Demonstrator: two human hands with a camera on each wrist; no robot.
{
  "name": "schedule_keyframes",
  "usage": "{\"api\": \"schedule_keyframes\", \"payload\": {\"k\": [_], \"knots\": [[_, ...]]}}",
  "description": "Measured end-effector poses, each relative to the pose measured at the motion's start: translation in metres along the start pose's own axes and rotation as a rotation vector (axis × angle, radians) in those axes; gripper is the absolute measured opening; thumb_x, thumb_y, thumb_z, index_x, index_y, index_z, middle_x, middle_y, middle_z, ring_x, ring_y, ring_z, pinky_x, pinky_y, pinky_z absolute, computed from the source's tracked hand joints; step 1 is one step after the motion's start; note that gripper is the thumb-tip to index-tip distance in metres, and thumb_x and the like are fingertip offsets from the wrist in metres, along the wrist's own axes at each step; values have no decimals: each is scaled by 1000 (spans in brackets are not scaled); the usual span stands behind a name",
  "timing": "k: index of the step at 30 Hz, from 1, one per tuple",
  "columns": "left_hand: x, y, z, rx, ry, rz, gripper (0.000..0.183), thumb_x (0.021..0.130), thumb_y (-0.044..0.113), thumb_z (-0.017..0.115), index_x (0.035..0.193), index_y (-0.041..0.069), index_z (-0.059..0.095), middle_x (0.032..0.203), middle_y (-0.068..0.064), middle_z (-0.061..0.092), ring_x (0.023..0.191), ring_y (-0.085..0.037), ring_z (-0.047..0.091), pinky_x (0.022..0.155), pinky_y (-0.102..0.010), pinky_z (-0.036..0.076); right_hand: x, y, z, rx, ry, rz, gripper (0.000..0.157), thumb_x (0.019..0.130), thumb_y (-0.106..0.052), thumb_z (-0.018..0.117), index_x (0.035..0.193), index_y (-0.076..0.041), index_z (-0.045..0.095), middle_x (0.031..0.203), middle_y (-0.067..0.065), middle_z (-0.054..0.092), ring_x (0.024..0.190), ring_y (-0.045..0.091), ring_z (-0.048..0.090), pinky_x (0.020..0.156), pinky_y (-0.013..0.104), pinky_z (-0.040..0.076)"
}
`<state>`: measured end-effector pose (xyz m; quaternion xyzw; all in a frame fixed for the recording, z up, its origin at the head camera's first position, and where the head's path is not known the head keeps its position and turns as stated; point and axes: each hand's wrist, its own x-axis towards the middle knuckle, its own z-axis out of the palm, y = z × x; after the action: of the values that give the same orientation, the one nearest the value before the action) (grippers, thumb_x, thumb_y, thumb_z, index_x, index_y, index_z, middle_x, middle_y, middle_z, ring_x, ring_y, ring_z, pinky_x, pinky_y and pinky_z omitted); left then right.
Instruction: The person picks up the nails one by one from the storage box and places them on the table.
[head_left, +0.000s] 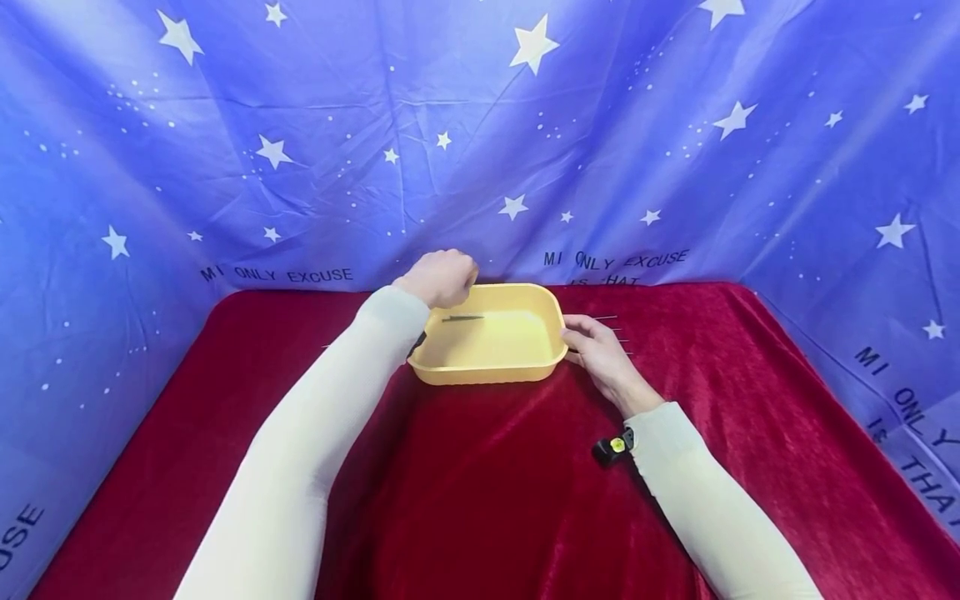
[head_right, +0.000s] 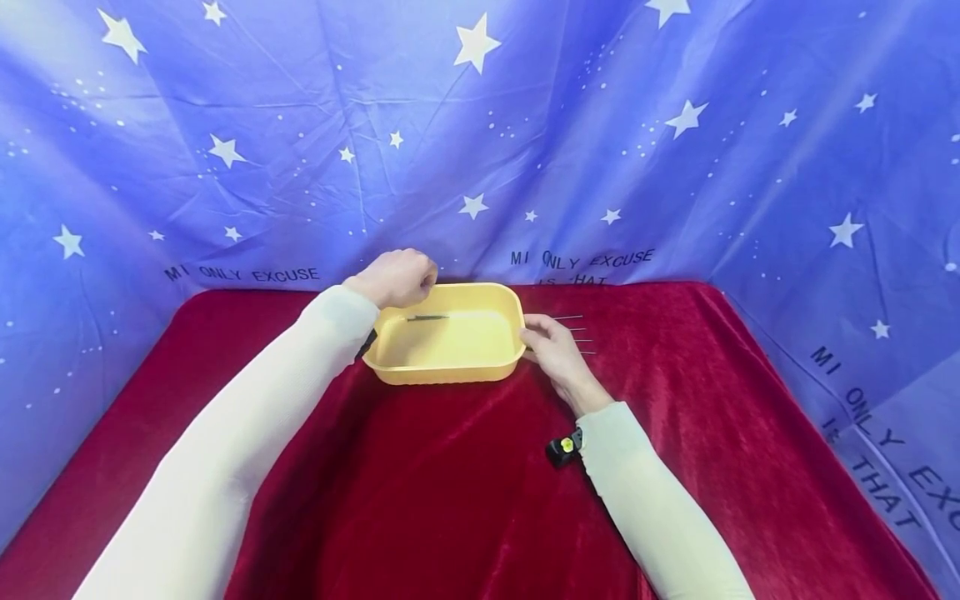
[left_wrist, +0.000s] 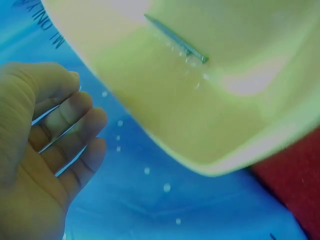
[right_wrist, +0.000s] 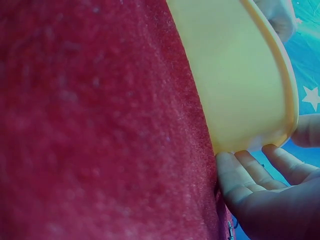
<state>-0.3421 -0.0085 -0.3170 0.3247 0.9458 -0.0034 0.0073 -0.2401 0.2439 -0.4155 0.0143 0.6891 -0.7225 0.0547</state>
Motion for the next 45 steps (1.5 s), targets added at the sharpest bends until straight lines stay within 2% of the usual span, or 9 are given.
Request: {"api": "schedule_keyframes", "payload": {"k": [9, 12, 17, 25, 31, 37, 45], "knots": [[14, 11, 15, 42, -27, 20, 23, 77, -2, 49, 65, 17, 50, 70, -1, 51, 69, -21, 48, 66, -39, 47, 1, 0, -1, 15, -8, -10, 41, 97, -6, 46, 135, 10, 41, 123, 24, 48, 98, 20, 61, 86, 30, 53], [17, 14, 21, 100, -63, 31, 17, 82, 2, 52, 72, 16, 57, 76, -2, 57, 73, -22, 55, 71, -41, 51, 1, 0, -1, 8, -9, -8, 41, 97, -7, 46, 134, 9, 41, 122, 23, 49, 96, 17, 61, 86, 29, 53], [22, 22, 30, 224, -139, 46, 13, 90, 10, 53, 91, 14, 65, 97, -8, 65, 91, -29, 62, 81, -45, 52, 0, 1, -1, -7, -9, -5, 41, 97, -7, 46, 134, 9, 42, 124, 23, 48, 97, 17, 61, 88, 30, 52], [28, 36, 37, 278, -191, 44, 23, 91, 3, 48, 93, 15, 68, 101, -5, 68, 94, -25, 63, 79, -44, 54, -1, 3, -1, -13, -1, 6, 41, 98, -8, 46, 135, 8, 41, 127, 25, 47, 100, 20, 60, 91, 32, 51], [32, 44, 40, 337, -226, -15, 26, 94, 6, 48, 99, 19, 69, 102, -1, 68, 92, -19, 64, 74, -42, 56, 1, 1, 0, -11, -1, -3, 41, 97, -8, 46, 135, 8, 42, 125, 25, 48, 103, 23, 59, 90, 33, 52], [31, 48, 43, 317, -262, -93, 29, 96, 6, 44, 100, 20, 70, 100, 1, 67, 88, -16, 62, 71, -38, 55, 0, -2, 3, -23, 1, 1, 41, 97, -8, 46, 135, 7, 43, 125, 24, 49, 104, 23, 58, 90, 33, 51], [29, 49, 49, 361, -269, -93, 28, 95, 5, 45, 99, 19, 69, 97, 1, 67, 85, -13, 61, 68, -35, 55, 0, -1, 1, -23, 17, 4, 40, 97, -8, 47, 133, 7, 44, 124, 23, 50, 102, 23, 59, 89, 32, 52]]}}
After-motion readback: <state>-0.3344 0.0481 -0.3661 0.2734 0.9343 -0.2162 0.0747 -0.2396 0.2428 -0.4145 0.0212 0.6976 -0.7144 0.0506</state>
